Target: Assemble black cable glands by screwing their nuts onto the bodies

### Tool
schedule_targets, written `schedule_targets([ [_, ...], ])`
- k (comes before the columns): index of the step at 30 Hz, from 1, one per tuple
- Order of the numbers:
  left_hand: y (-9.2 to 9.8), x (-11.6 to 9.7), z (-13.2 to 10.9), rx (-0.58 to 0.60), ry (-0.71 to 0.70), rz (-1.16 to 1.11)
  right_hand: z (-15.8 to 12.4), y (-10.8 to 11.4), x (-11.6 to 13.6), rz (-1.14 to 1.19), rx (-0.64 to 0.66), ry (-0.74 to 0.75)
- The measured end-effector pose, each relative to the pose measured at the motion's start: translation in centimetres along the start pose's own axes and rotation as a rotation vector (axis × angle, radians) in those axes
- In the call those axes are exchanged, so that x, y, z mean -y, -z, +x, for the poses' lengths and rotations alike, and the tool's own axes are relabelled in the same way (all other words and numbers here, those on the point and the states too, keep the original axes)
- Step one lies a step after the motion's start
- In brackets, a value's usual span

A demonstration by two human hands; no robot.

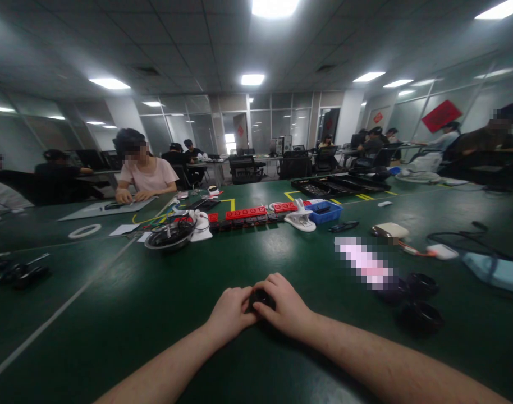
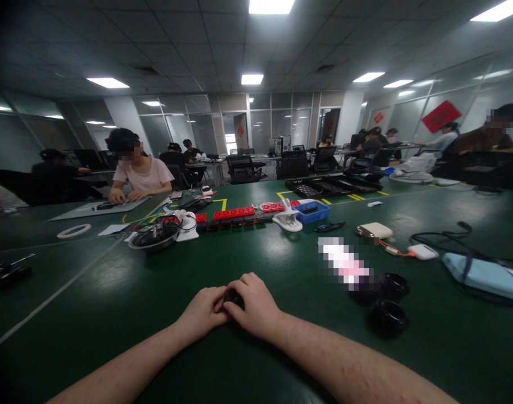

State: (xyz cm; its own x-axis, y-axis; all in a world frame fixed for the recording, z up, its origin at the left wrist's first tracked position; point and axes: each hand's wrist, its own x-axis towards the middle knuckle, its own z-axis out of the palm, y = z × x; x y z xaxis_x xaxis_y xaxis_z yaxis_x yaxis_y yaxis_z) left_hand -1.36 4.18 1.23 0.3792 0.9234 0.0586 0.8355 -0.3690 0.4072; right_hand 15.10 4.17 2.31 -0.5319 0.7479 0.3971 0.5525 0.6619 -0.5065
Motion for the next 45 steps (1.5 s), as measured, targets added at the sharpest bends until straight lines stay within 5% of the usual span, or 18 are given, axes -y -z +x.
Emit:
schedule_targets([
  [17,0.27,-0.29,-0.1,0.004,0.005,-0.02,-0.01,-0.18,-0.05,-0.007,0.006,-0.004],
  [45,-0.15,0.2,0.09,0.009,-0.004,-0.017,-0.39,0.41,0.54,0.02,-0.002,0.188],
])
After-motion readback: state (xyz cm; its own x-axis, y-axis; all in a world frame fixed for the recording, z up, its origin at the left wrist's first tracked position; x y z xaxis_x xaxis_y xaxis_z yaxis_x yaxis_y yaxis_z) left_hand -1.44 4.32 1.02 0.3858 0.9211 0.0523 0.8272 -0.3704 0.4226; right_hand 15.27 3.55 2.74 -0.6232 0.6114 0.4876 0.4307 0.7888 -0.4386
